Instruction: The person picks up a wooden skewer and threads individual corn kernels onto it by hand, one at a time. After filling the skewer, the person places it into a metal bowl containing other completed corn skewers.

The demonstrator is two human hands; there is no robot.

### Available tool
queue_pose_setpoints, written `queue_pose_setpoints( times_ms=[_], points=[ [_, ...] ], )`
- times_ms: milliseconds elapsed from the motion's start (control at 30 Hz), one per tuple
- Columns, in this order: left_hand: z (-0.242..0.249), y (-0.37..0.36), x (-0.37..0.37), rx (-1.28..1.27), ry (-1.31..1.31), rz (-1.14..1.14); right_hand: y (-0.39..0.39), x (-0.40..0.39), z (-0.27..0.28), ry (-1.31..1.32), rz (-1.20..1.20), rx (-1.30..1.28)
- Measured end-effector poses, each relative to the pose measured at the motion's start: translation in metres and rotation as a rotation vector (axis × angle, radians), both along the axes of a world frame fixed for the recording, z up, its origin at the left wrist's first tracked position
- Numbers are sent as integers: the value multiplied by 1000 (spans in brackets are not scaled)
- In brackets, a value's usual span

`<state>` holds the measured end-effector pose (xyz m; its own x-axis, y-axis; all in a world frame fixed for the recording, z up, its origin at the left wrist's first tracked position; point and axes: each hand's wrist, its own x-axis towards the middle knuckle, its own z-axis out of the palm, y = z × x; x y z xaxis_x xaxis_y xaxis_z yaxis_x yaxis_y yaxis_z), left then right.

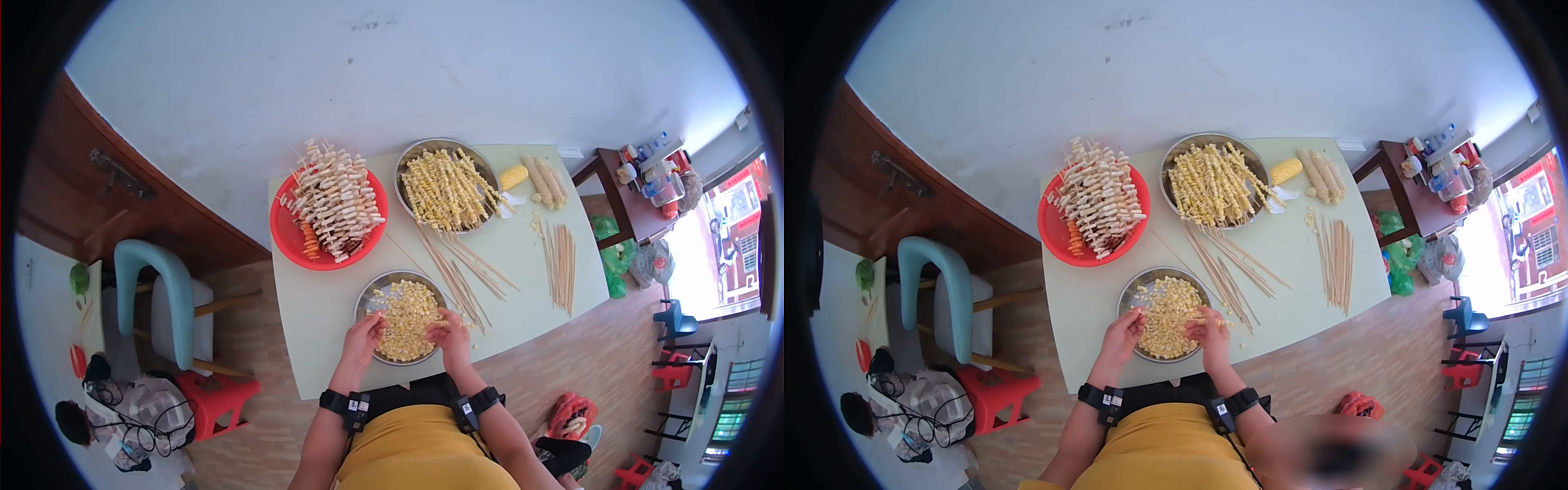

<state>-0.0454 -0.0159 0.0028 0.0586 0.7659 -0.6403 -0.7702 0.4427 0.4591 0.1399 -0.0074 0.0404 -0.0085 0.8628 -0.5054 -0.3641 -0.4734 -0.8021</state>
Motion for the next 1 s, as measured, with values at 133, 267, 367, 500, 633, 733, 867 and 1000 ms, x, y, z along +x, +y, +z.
queue_pose_setpoints(
  times_ms=[133,267,367,500,633,733,867,1000],
  points=[
    [-5,-1,-4,-2,27,9,4,14,-12,62,-222,21],
    [-3,-5,5,6,104,-40,1,11,-13,-51,-237,0],
    [0,-7,8,4,121,-85,0,9,-12,-13,-259,4],
    [-3,-11,30,25,157,-273,-5,2,-17,-45,-167,-21],
    [15,-11,50,32,107,-311,-9,-9,-16,-15,-40,-52],
    [8,-11,45,17,108,-265,-9,-10,-9,3,32,-62],
    [13,-10,43,-1,157,-277,-11,-12,-8,71,54,-73],
    [9,-10,46,14,283,-360,-13,-10,-20,-132,246,16]
  ],
)
